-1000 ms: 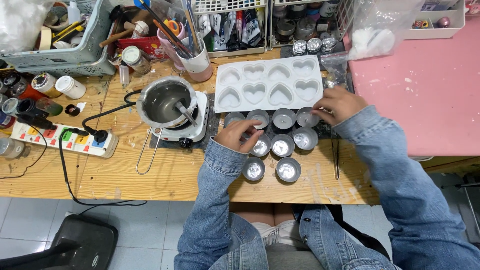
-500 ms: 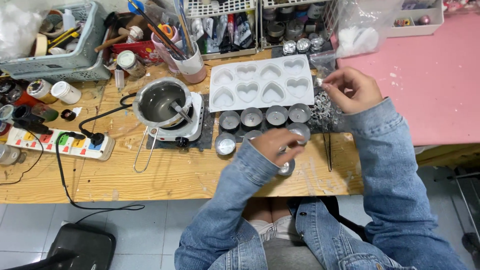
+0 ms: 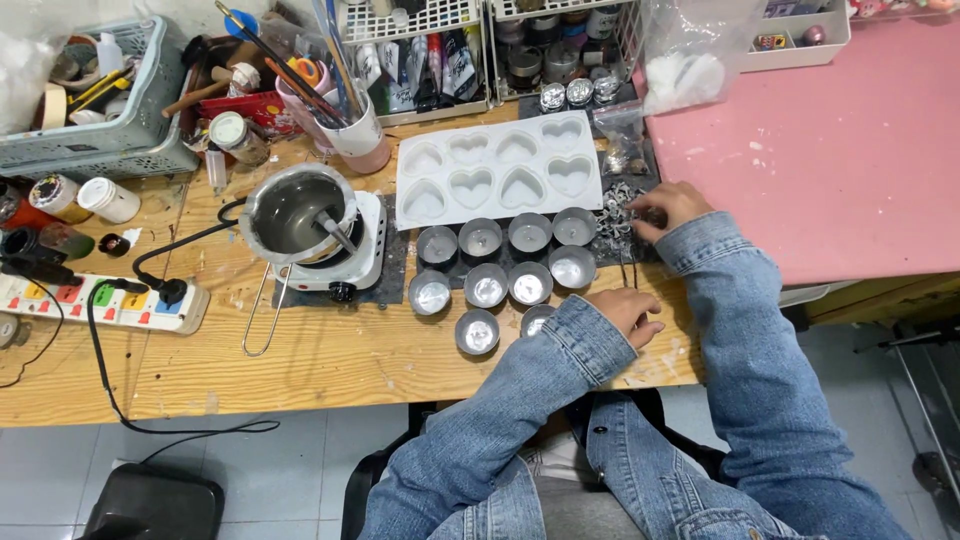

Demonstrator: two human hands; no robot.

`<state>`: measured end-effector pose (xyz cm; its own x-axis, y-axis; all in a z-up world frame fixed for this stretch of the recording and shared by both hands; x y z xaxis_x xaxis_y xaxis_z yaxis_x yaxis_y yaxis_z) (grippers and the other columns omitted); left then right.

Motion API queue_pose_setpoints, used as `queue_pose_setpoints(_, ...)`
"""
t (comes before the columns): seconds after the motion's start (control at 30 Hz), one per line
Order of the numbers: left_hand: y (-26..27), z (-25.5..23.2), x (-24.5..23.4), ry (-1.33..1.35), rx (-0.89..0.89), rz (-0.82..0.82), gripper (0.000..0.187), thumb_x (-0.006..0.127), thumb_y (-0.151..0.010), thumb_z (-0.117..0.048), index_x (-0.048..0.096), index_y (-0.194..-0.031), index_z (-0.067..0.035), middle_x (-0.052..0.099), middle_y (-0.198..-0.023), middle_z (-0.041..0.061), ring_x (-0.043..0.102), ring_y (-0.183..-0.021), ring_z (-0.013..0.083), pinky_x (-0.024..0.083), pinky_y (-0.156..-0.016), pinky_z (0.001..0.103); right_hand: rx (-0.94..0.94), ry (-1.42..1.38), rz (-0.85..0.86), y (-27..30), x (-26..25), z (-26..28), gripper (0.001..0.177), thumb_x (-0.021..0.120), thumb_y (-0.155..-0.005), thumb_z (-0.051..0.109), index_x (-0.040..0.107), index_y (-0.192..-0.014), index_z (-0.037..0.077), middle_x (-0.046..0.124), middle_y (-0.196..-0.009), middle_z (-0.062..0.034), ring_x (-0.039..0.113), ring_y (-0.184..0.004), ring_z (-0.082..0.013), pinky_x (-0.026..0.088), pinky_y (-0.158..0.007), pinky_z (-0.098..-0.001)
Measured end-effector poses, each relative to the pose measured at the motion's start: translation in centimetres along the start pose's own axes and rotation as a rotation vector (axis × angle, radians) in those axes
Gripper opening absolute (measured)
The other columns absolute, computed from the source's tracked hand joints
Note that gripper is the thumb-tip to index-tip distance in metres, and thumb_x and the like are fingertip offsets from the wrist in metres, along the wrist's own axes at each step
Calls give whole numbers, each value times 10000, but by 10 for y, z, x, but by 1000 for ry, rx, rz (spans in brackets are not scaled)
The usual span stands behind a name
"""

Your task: Melting wax and preparing candle containers with wicks and decorations in a workshop.

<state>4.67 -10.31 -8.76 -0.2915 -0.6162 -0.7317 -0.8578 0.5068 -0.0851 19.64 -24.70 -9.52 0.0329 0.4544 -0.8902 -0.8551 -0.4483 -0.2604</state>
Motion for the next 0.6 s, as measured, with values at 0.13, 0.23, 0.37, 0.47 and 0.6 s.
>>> queue_pose_setpoints(0.13, 2, -6, -6, -25, 14, -16, 348, 649, -939, -326, 691, -1148, -50, 733, -1015, 139, 712, -943, 316, 565, -838, 434, -54, -5, 4, -2, -10, 30, 276, 836, -787, 191, 759, -1030, 87, 689, -982, -143, 650, -972, -340, 541, -888, -440)
queue_pose_setpoints(0.23, 2, -5, -8, -47, -76, 95, 384, 628, -961, -359, 678, -1194, -58, 736, -1003, 133, 720, -936, 297, 568, -850, 427, 175, -98, 178, -1, -4, 27, 268, 793, -854, 210, 704, -1072, 81, 679, -1014, -123, 691, -933, -277, 573, -863, -394)
queue_pose_setpoints(0.37, 5, -3, -26, -58, -55, 39, 378, 618, -977, -368, 686, -1175, -54, 735, -1012, 129, 719, -937, 296, 573, -846, 430, 54, -79, 79, -1, 0, 19, 185, 768, -864, 132, 709, -1023, 58, 661, -1032, -131, 695, -919, -272, 586, -829, -379)
queue_pose_setpoints(0.47, 6, -5, -42, -68, -77, 19, 380, 596, -989, -382, 692, -1141, -48, 722, -985, 138, 719, -895, 293, 577, -826, 429, 51, -191, -2, -8, -1, 15, 164, 761, -900, 144, 702, -1027, 58, 672, -1035, -126, 706, -876, -244, 601, -800, -364)
queue_pose_setpoints(0.6, -4, -22, -64, 106, -258, 9, 493, 429, -1068, -483, 668, -1063, -52, 708, -848, 170, 711, -753, 305, 589, -744, 416, 158, -1015, -194, -52, 0, 25, 177, 683, -1027, 183, 654, -1158, 68, 703, -1062, -102, 692, -903, -164, 605, -726, -333)
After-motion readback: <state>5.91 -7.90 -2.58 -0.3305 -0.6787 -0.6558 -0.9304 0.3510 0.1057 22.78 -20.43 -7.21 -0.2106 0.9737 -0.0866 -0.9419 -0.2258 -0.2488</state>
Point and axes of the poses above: each hand's wrist, its own y-axis away from the middle knuckle, its own x-axis out of the palm, z = x × y, the point moved 4 cm from there along -y, towards the middle knuckle
